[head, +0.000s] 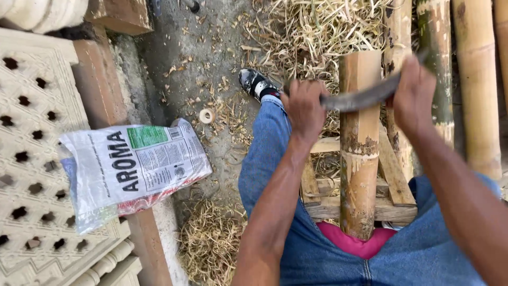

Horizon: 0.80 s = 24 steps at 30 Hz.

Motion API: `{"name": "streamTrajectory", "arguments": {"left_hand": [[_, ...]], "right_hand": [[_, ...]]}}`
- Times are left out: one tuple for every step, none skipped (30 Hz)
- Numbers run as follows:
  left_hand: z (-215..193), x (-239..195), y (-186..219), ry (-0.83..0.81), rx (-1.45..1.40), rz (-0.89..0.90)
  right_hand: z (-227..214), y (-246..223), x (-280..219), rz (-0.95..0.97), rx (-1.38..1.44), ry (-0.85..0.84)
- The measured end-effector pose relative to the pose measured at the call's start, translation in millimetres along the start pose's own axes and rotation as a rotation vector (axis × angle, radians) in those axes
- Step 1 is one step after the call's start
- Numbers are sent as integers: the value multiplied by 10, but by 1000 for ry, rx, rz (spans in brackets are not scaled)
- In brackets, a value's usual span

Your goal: Scraping and shaping a bamboo pole using a billhook tool.

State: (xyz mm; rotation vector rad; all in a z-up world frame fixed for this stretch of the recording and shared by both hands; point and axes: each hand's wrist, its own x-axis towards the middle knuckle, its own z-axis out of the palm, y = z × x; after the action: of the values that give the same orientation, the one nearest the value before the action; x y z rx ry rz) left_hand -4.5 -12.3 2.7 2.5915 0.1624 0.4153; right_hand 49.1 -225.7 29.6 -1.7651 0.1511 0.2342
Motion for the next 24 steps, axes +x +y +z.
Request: {"name": "streamTrajectory", "arguments": {"left_hand": [[-18, -271, 10, 19, -15, -5], [-62, -498, 39, 20, -11, -15], [-121, -702, 69, -15, -61, -20], [-180, -902, 105, -49, -110, -26], [-232, -935, 138, -55, -112, -29], [-287, -967, 173, -44, -88, -60], [-333, -978, 209, -28, -65, -92], [-322, -945, 195, -29, -69, -95], [-267, -849, 165, -7, -62, -101], [-214, -746, 132, 15, -55, -108], [-182, -651, 112, 20, -60, -112], [-144, -554, 83, 14, -102, -90], [-124, -518, 60, -3, -143, -74], [-7, -415, 9, -10, -147, -85], [112, -295, -57, 30, -145, -79], [224, -177, -122, 69, -143, -73], [306, 4, -169, 77, -146, -76], [375, 184, -212, 98, -115, -72], [425, 348, -253, 116, -82, -71], [454, 494, -246, 123, -83, -78], [460, 623, -256, 89, -43, -117], [467, 757, -259, 55, -4, -156], [411, 665, -220, 75, -3, -148], [369, 573, -182, 62, -48, -144]], "right_hand": [[-2, 37, -284, 71, -115, 75], [-57, 240, -504, 73, -118, 66], [-107, 421, -718, 71, -181, 107], [-164, 598, -930, 69, -244, 149], [-150, 573, -952, 75, -247, 149], [-137, 546, -975, 57, -246, 141], [-126, 508, -972, 35, -247, 134], [-127, 542, -976, 36, -251, 133], [-122, 581, -893, -7, -261, 142], [-113, 617, -804, -49, -270, 151], [-102, 542, -651, -53, -276, 149], [-85, 473, -495, -60, -261, 136], [-70, 421, -400, -54, -249, 120], [-75, 435, -241, -45, -257, 114], [-64, 450, -60, -118, -250, 109], [-51, 461, 115, -191, -242, 103], [-33, 411, 333, -199, -247, 99], [-14, 350, 543, -237, -215, 45], [9, 284, 733, -272, -184, -12], [39, 218, 917, -276, -187, -19], [91, 161, 1071, -118, -136, -3], [136, 101, 1227, 41, -84, 11], [109, 58, 1124, 20, -80, 11], [79, 25, 1026, -47, -172, 4]]}}
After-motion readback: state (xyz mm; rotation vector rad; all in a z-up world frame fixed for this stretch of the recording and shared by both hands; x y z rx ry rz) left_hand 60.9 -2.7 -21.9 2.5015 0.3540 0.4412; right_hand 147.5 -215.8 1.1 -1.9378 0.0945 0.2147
